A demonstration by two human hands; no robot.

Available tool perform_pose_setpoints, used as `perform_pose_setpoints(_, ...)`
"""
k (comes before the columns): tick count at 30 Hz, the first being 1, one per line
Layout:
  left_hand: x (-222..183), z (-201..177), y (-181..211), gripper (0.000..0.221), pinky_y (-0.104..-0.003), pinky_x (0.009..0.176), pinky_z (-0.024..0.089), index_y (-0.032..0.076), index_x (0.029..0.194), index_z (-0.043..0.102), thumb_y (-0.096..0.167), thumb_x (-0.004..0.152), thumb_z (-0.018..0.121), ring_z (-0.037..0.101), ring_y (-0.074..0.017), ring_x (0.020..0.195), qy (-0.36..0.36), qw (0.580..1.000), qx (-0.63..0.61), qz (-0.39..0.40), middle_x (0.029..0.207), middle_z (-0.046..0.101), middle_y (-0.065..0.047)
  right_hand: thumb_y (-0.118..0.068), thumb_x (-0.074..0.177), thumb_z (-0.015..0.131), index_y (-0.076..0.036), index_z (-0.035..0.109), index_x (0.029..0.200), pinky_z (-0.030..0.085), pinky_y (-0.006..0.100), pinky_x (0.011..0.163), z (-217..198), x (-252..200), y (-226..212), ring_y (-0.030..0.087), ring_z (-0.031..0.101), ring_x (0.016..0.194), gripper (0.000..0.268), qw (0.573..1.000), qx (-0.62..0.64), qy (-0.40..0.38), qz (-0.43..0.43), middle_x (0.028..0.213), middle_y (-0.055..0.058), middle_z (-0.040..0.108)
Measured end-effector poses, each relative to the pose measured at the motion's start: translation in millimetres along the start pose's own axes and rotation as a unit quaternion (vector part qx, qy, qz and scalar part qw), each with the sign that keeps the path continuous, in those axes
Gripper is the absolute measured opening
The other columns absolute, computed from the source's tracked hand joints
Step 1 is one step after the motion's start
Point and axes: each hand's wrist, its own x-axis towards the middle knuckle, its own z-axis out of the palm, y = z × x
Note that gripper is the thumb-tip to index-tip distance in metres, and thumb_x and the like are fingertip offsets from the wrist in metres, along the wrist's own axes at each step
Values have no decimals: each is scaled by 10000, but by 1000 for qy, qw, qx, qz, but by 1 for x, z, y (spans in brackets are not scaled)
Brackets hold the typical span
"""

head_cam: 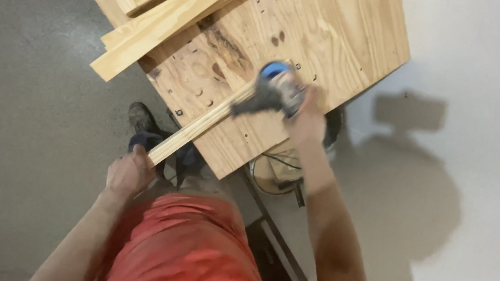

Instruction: Sanding a wooden slat using an angle grinder with a sanding disc attachment on a workbench.

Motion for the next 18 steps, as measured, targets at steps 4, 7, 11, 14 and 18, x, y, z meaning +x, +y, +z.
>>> perform_pose_setpoints(4,11,10,-8,395,-491,745,633,58,1286,531,274,958,572,788,-378,953,3,1000,7,-10,1018,763,-176,-190,798,746,-248,319,1402,521,497,1003,14,-6,6,368,658,1173,742,998,20,-55,9,1200,132,656)
perform_pose_setpoints(7,3,8,-5,363,-466,733,624,53,1283,549,253,981,554,792,-356,938,1,1000,18,-6,1013,763,-168,-203,789,774,-259,296,1413,525,491,989,13,9,17,368,672,1149,788,999,30,-19,23,1182,136,669)
perform_pose_setpoints(11,16,22,-12,386,-460,732,623,58,1305,531,273,985,514,795,-347,924,-15,1000,12,-10,1021,767,-164,-199,813,772,-207,101,1581,514,545,1035,10,-27,-3,423,649,1191,1020,995,64,-59,51,1238,235,658)
perform_pose_setpoints(14,14,14,-7,365,-453,721,628,37,1280,554,247,982,545,794,-354,900,-6,1000,8,-4,1005,763,-179,-262,797,764,-255,268,1494,543,495,994,49,-31,13,399,689,1108,855,998,33,-57,-19,1155,181,680)
perform_pose_setpoints(18,19,18,-9,356,-429,665,584,64,1289,540,263,995,528,792,-325,874,-6,1000,23,-14,982,759,-150,-239,785,774,-262,262,1488,536,493,995,37,1,22,390,687,1116,871,998,43,-39,7,1148,169,680)
